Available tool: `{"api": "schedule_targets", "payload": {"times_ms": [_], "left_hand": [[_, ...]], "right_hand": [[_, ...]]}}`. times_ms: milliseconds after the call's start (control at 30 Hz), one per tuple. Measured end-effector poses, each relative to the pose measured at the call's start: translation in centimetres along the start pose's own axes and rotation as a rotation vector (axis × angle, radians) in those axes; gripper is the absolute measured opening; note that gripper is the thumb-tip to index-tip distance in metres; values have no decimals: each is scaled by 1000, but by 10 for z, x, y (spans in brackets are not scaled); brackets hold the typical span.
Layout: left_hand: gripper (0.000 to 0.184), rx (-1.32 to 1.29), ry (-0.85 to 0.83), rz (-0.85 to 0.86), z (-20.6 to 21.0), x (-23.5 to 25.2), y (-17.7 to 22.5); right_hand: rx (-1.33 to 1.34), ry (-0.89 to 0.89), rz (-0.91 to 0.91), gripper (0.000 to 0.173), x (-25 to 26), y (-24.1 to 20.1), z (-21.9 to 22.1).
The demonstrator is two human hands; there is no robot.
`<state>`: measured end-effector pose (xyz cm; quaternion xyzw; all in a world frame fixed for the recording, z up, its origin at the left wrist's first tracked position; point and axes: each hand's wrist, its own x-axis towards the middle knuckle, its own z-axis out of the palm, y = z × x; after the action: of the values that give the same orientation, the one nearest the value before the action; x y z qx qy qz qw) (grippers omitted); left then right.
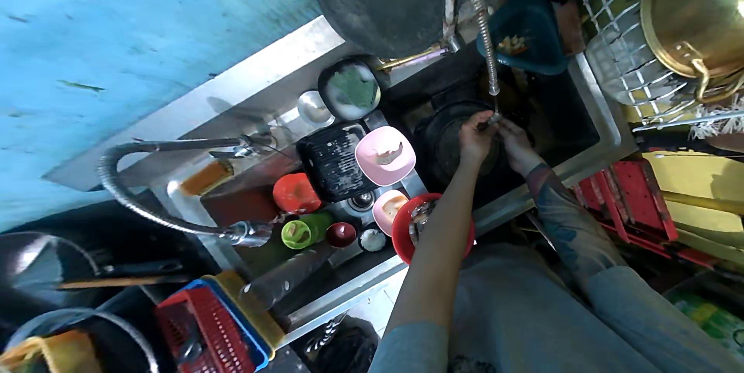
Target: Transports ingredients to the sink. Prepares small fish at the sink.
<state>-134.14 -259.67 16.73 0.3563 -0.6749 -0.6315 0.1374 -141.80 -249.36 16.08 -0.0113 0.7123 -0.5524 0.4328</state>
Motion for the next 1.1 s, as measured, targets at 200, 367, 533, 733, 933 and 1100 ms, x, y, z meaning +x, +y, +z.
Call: {"api": "schedule_targets", "payload": {"times_ms": [200,367,533,733,933,1100], "left_hand": [[34,-145,20,-7,-2,1,-7],[34,-130,13,-9,-7,-1,-7],[31,-164,-5,-11,-8,-3,-7],[32,-148,-15,2,-2,4,-2],[35,-165,-6,12,4,6,-4],[39,-221,12,-87,-2,4,-3]], "right_hand": [[-85,-14,-70,36,2,-2,1],[-65,-4,-147,31,4,1,2],[-3,17,-209,31,2,4,0],[-4,58,-191,31,2,2,-3],[-28,47,-177,34,-2,-1,-10],[-19,26,-186,32,0,2,-9]]}}
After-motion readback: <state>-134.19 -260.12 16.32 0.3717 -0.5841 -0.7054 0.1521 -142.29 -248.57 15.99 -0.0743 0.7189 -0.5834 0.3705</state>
